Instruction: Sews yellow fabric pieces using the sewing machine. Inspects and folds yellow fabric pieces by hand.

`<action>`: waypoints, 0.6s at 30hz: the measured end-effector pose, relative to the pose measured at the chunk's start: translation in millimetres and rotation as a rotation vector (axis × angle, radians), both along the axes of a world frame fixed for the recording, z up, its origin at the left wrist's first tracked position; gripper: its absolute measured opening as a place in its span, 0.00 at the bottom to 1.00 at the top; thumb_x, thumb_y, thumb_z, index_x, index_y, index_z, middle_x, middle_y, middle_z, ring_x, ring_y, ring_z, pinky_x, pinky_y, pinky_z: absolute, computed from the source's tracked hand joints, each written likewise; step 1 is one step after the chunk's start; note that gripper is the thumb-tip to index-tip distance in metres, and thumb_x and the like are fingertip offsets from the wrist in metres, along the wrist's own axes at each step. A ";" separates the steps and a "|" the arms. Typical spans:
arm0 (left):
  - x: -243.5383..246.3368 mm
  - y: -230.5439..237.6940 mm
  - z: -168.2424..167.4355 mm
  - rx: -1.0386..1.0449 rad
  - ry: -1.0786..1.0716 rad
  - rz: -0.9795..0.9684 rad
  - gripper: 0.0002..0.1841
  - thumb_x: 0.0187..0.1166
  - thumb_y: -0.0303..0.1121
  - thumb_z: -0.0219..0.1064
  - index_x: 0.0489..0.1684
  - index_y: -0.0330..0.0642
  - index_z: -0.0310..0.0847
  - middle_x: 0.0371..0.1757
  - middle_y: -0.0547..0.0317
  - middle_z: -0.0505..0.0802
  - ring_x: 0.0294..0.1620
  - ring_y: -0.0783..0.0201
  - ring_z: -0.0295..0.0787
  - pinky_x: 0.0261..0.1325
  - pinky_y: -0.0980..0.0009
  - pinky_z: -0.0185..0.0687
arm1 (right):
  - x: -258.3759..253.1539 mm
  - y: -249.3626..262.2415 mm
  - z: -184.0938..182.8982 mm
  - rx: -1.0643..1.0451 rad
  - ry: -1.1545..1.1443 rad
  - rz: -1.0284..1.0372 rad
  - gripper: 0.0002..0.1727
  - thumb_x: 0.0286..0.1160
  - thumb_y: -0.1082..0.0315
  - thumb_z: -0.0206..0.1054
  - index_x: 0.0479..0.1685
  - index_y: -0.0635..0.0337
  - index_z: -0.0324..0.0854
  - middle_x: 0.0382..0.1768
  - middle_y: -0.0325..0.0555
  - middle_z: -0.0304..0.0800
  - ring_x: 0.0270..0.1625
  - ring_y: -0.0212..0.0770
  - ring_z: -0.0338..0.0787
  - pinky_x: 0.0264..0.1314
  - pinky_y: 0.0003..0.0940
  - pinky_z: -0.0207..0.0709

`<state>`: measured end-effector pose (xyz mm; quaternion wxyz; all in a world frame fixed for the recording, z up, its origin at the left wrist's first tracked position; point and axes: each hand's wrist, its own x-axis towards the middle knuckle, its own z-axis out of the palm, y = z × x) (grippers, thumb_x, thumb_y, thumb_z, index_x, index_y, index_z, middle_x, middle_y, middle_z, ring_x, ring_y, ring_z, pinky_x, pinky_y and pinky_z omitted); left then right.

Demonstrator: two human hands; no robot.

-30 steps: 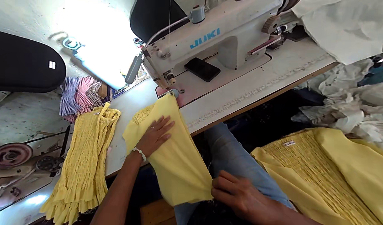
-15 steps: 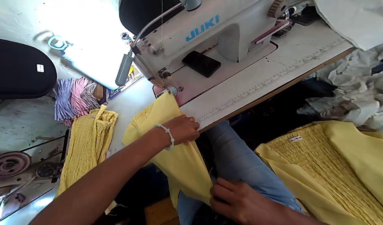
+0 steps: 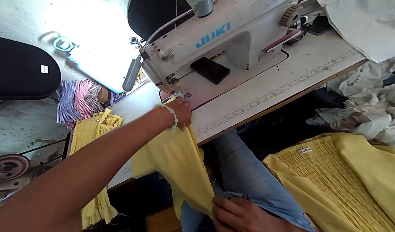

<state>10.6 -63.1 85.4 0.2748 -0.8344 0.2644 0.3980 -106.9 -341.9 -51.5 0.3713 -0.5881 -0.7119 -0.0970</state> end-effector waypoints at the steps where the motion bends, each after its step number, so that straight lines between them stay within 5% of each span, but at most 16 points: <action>1: 3.9 0.7 -2.1 0.000 0.008 -0.002 0.13 0.79 0.47 0.72 0.49 0.51 0.96 0.54 0.53 0.94 0.71 0.43 0.80 0.76 0.39 0.62 | -0.3 0.1 -1.1 -0.003 0.006 0.004 0.11 0.84 0.76 0.56 0.40 0.57 0.84 0.43 0.46 0.89 0.55 0.45 0.89 0.41 0.30 0.80; 7: 10.4 13.1 -9.0 -0.361 0.059 0.265 0.09 0.81 0.31 0.70 0.48 0.37 0.93 0.51 0.46 0.93 0.57 0.48 0.89 0.64 0.49 0.78 | 0.7 -1.9 -5.7 -0.013 0.062 0.025 0.11 0.84 0.76 0.56 0.39 0.57 0.84 0.40 0.47 0.89 0.52 0.45 0.90 0.40 0.31 0.81; 12: -30.1 30.8 -37.8 -0.811 -0.342 0.402 0.03 0.71 0.24 0.75 0.35 0.33 0.93 0.44 0.45 0.92 0.49 0.50 0.91 0.57 0.53 0.85 | 1.1 -4.0 -5.6 0.013 0.069 0.001 0.10 0.84 0.75 0.57 0.38 0.56 0.83 0.41 0.46 0.89 0.52 0.44 0.90 0.42 0.30 0.82; 15: -69.4 0.9 -56.0 -0.715 -0.725 0.742 0.14 0.77 0.29 0.74 0.56 0.32 0.86 0.60 0.38 0.88 0.61 0.41 0.88 0.65 0.46 0.83 | 3.3 -11.9 -3.9 -0.002 0.080 -0.052 0.09 0.84 0.74 0.58 0.38 0.55 0.83 0.43 0.46 0.90 0.53 0.44 0.90 0.44 0.30 0.83; 18: -112.9 -35.0 -93.2 -0.672 -1.040 0.896 0.20 0.87 0.38 0.61 0.70 0.35 0.85 0.74 0.42 0.86 0.78 0.37 0.79 0.79 0.36 0.68 | 8.3 -21.2 -5.6 -0.030 0.091 -0.093 0.09 0.84 0.73 0.58 0.39 0.55 0.83 0.42 0.47 0.91 0.53 0.46 0.91 0.45 0.32 0.84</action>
